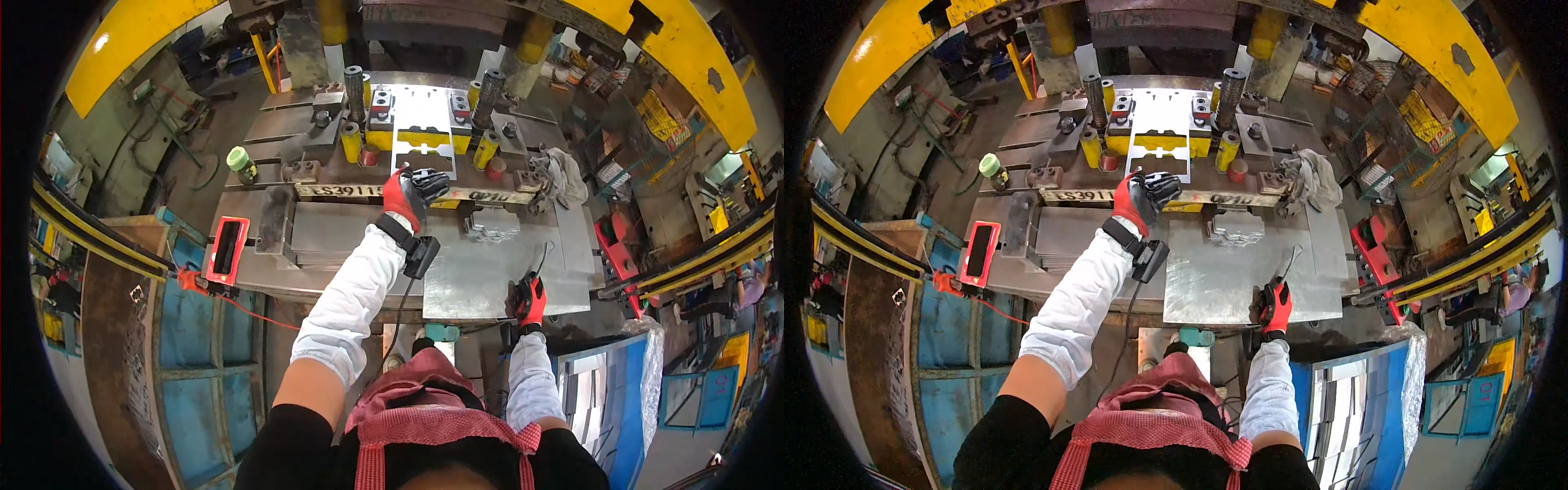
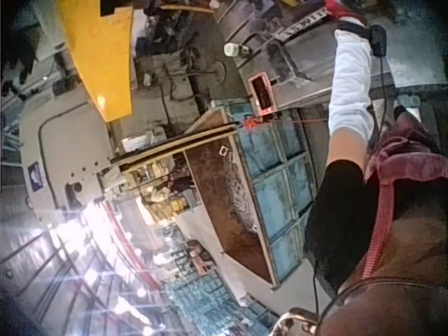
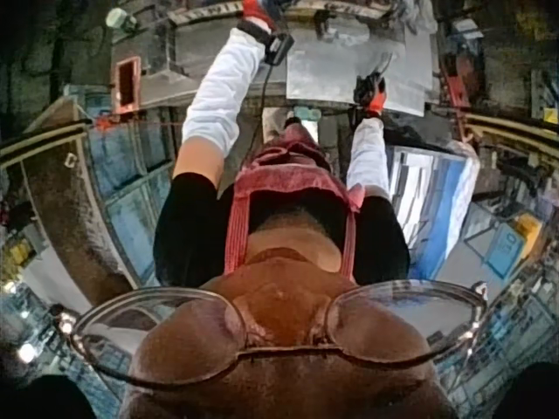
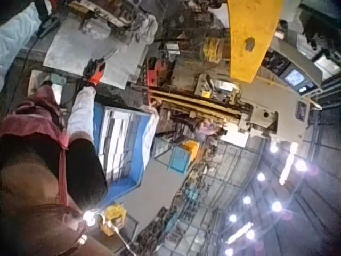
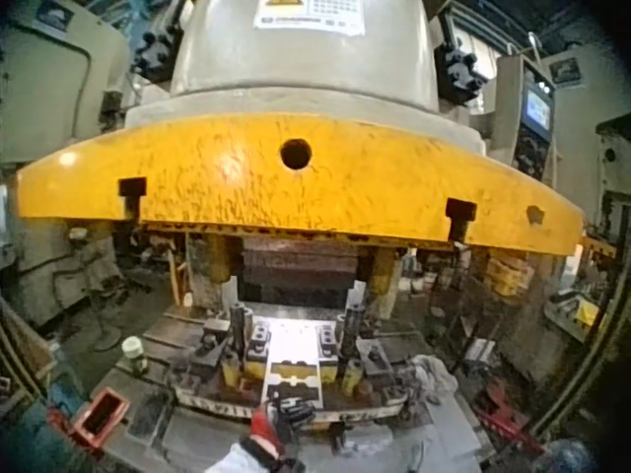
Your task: Operator uses a large industrial power press to stamp or form metal sheets.
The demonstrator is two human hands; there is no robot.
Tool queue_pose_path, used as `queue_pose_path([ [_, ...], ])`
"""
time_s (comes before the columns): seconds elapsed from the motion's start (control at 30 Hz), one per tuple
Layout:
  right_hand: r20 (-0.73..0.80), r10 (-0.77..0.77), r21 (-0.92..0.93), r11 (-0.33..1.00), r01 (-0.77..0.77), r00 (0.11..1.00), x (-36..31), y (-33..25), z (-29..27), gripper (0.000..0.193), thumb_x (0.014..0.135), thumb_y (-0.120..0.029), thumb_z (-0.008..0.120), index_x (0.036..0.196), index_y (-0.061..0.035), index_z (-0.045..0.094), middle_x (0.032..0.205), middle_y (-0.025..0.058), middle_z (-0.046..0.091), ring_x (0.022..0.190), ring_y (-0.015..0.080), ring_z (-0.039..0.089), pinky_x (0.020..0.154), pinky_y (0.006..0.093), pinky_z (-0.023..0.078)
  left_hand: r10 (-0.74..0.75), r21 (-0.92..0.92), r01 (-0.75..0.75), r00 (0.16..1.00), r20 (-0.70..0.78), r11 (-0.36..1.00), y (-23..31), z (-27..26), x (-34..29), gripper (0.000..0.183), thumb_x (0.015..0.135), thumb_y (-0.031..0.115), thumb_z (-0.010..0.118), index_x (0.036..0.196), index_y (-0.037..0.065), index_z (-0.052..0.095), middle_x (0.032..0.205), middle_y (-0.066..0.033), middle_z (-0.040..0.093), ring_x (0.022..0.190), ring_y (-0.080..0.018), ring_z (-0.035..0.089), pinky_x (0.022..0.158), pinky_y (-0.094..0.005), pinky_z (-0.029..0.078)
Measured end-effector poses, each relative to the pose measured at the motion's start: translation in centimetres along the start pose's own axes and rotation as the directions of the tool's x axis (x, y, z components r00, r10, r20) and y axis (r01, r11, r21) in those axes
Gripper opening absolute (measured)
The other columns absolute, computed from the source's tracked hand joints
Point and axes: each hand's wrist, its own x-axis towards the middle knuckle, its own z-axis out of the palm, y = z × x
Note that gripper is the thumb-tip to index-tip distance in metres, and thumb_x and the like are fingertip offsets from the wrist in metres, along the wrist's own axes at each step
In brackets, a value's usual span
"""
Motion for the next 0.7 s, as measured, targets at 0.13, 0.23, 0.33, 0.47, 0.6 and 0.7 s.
queue_pose_path([
  [0.13,-0.015,-0.125,-0.231,0.966,0.118,0.992,0.7,0.7,-0.6,0.016,0.081,-0.022,0.056,0.084,-0.0069,0.051,0.059,0.0008,0.047,0.050,0.0115,0.047,0.046,0.0269,0.038,-0.026,0.017,0.026,1.000,0.003,1.000,0.0,0.2,0.2,0.054,0.091,0.037,0.028,0.105,-0.009,0.051,0.099,-0.0248,0.060,0.088,-0.0370,0.060,0.083,-0.0467,0.048],
  [0.23,-0.054,-0.084,-0.106,0.991,0.078,0.995,1.0,0.9,-0.6,0.016,0.079,-0.020,0.059,0.080,-0.0061,0.051,0.059,0.0039,0.051,0.047,0.0131,0.050,0.044,0.0293,0.040,-0.046,-0.011,0.047,0.998,0.052,0.999,0.2,0.0,0.1,0.053,0.090,0.037,0.032,0.104,-0.010,0.051,0.100,-0.0252,0.059,0.090,-0.0372,0.060,0.084,-0.0468,0.048],
  [0.33,-0.032,-0.166,-0.339,0.930,0.146,0.986,0.9,0.3,-0.6,0.016,0.079,-0.020,0.059,0.081,-0.0064,0.051,0.058,0.0038,0.051,0.048,0.0138,0.051,0.043,0.0288,0.040,-0.036,-0.007,0.036,0.994,0.106,0.999,0.3,-0.5,0.2,0.053,0.089,0.037,0.033,0.103,-0.010,0.052,0.099,-0.0253,0.060,0.090,-0.0372,0.060,0.084,-0.0467,0.048],
  [0.47,-0.069,0.006,-0.178,0.984,-0.018,0.998,0.0,-0.8,0.3,0.015,0.079,-0.019,0.060,0.082,-0.0065,0.052,0.057,0.0034,0.051,0.048,0.0148,0.052,0.044,0.0278,0.040,-0.008,0.030,0.007,0.999,0.035,1.000,0.0,-0.3,0.1,0.054,0.089,0.038,0.032,0.104,-0.010,0.051,0.099,-0.0252,0.060,0.090,-0.0381,0.060,0.084,-0.0468,0.047],
  [0.6,-0.044,-0.008,-0.057,0.998,0.005,0.999,1.1,1.5,-1.1,0.020,0.079,-0.017,0.061,0.094,-0.0060,0.054,0.060,0.0009,0.052,0.050,0.0111,0.051,0.044,0.0254,0.038,-0.042,-0.037,0.045,0.996,0.076,0.998,0.2,-0.5,0.3,0.054,0.090,0.038,0.031,0.103,-0.012,0.050,0.097,-0.0276,0.059,0.089,-0.0397,0.060,0.081,-0.0475,0.049],
  [0.7,-0.071,-0.026,-0.108,0.994,0.018,0.997,1.6,2.6,-1.9,0.028,0.079,-0.016,0.063,0.103,-0.0056,0.053,0.062,-0.0002,0.051,0.050,0.0088,0.049,0.044,0.0243,0.037,0.028,0.039,-0.029,0.999,0.016,0.999,-0.2,-0.1,0.1,0.056,0.091,0.039,0.031,0.106,-0.012,0.047,0.101,-0.0274,0.058,0.091,-0.0391,0.059,0.082,-0.0464,0.048],
])
